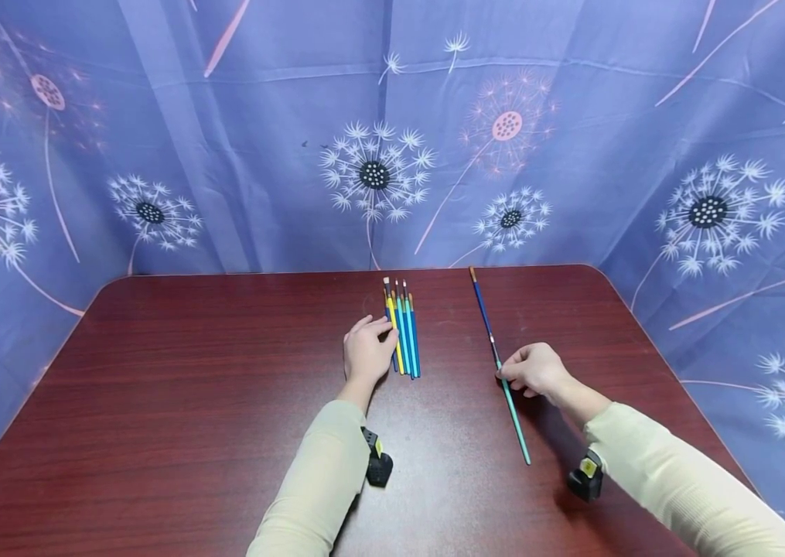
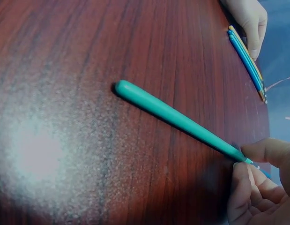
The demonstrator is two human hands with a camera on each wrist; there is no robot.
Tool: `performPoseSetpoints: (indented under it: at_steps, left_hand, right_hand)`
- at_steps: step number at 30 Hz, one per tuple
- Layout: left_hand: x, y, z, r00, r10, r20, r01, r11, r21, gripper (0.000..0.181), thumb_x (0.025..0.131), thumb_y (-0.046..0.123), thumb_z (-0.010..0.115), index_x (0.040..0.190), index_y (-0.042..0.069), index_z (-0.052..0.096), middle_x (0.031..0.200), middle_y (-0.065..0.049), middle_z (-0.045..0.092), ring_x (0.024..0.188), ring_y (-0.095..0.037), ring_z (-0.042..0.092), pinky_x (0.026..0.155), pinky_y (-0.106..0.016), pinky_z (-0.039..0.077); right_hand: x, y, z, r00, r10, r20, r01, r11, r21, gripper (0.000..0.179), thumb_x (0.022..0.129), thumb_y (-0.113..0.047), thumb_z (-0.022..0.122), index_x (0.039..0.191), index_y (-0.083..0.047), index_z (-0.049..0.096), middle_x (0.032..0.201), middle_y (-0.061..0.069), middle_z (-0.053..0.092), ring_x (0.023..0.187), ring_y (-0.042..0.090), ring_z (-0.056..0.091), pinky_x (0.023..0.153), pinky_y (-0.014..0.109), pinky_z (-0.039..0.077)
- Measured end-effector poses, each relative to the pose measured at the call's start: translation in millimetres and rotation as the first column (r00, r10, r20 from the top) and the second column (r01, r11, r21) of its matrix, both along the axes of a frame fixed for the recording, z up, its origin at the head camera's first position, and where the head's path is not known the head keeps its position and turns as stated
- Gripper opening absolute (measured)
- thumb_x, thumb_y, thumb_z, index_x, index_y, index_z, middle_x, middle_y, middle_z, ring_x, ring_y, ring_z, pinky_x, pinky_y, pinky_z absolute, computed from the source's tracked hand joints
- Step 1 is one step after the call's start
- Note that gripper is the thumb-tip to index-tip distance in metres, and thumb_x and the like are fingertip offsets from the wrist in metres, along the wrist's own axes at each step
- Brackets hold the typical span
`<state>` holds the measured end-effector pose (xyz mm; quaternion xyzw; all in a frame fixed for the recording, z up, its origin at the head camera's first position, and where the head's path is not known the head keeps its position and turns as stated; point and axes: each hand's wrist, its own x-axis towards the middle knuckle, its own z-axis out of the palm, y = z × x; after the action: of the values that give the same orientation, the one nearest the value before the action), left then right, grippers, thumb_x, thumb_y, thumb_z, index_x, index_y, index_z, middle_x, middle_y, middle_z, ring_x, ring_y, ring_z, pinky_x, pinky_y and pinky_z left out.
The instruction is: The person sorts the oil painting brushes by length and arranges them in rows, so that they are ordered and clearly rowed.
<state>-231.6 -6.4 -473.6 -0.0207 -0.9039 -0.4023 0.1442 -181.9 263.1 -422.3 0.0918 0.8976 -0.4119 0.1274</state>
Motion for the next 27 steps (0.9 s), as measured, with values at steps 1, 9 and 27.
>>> performPoseSetpoints:
  at_steps: [1, 9, 27]
  left_hand:
    - [-0.3, -0.2, 0.0, 1.0, 0.002, -0.005, -0.002, 1.0, -0.004, 0.025, 0.087, 0.023, 0.065, 0.106, 0.011, 0.074, 0.116, -0.001, 0.069, 0.126, -0.022, 0.052, 0.103, -0.047, 0.039]
    - [-0.7, -1.2, 2.2, 1.0, 0.001, -0.012, -0.001, 1.0, -0.006, 0.025, 0.087, 0.023, 0.065, 0.106, 0.01, 0.074, 0.116, -0.001, 0.069, 0.126, -0.022, 0.053, 0.102, -0.047, 0.04]
    - [0.5, -0.5, 0.5, 1.0, -0.004, 0.01, 0.004, 1.0, 0.0, 0.026, 0.087, 0.024, 0.064, 0.108, 0.011, 0.073, 0.118, -0.001, 0.068, 0.128, -0.022, 0.051, 0.104, -0.047, 0.038]
  right_hand:
    - [-0.1, 0, 0.1, 1.0, 0.0, -0.003, 0.0, 1.0, 0.0, 0.012, 0.074, -0.01, 0.071, 0.078, 0.001, 0.068, 0.058, -0.002, 0.066, 0.053, 0.006, 0.059, 0.045, 0.024, 0.05]
    - [-3.2, -2, 2.1, 1.0, -0.013, -0.02, 0.013, 1.0, 0.002, 0.016, 0.077, -0.013, 0.07, 0.082, 0.002, 0.068, 0.057, -0.003, 0.064, 0.054, 0.006, 0.059, 0.046, 0.025, 0.051]
    - [-21.9, -20, 9.6, 0.987, -0.077, -0.138, 0.068, 0.995, -0.069, 0.025, 0.085, -0.021, 0.066, 0.092, 0.002, 0.065, 0.066, 0.0, 0.066, 0.055, 0.007, 0.059, 0.05, 0.027, 0.053]
